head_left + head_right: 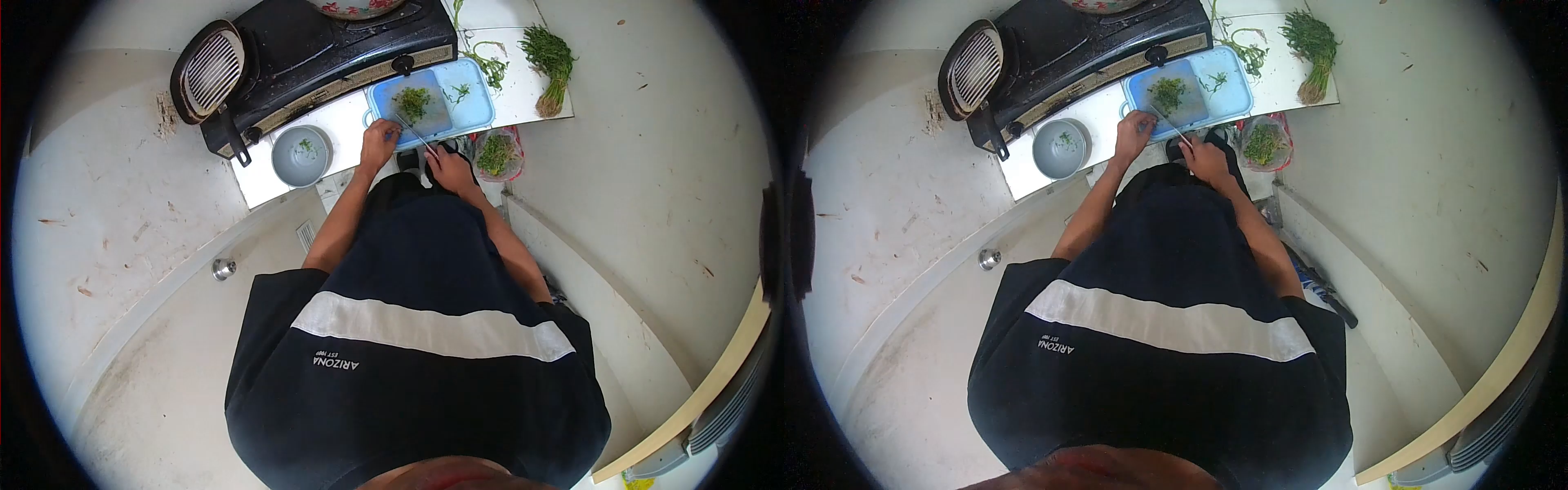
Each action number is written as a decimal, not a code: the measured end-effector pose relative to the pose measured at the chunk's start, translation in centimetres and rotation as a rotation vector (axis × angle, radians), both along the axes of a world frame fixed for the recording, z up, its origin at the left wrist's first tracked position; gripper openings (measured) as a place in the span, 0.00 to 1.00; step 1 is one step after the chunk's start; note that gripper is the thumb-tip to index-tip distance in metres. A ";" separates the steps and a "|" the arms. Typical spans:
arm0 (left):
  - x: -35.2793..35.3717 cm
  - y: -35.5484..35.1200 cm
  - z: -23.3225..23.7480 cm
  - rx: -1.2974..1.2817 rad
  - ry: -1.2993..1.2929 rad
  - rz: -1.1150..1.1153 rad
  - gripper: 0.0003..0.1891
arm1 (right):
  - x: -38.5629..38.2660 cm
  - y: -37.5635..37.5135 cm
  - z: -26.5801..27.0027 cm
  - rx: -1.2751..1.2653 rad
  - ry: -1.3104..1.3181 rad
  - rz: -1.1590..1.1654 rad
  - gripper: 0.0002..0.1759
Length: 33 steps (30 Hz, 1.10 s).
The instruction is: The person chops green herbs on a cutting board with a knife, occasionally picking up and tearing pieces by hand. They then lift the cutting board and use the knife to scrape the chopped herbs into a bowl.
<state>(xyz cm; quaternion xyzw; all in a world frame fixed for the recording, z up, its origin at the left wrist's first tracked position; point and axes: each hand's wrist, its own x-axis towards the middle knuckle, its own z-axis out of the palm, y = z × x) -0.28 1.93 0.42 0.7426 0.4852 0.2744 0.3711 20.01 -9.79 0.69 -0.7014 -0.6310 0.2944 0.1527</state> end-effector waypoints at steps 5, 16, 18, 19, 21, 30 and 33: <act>0.7 -0.3 0.5 -0.063 -0.057 0.122 0.05 | -0.3 -0.1 1.0 -0.020 0.043 0.010 0.23; 0.1 -1.6 -0.3 0.159 0.075 0.020 0.05 | -0.2 0.0 1.4 0.010 0.061 0.004 0.23; 0.2 -1.6 -0.4 0.172 0.083 0.014 0.06 | -0.2 0.0 1.2 0.004 0.057 0.009 0.23; 0.2 -1.6 -0.3 0.185 0.091 0.008 0.06 | -0.2 0.0 1.1 0.002 0.041 0.024 0.23; 0.2 -1.6 -0.3 0.190 0.079 0.006 0.06 | -0.3 0.1 1.2 -0.001 0.024 0.039 0.23; 0.3 -1.8 -1.4 0.270 0.154 -0.012 0.05 | -1.0 0.7 1.0 -0.072 -0.071 0.053 0.23; 0.6 -2.1 -1.4 0.304 0.255 0.007 0.05 | 0.1 -0.2 0.9 -0.088 -0.024 0.004 0.23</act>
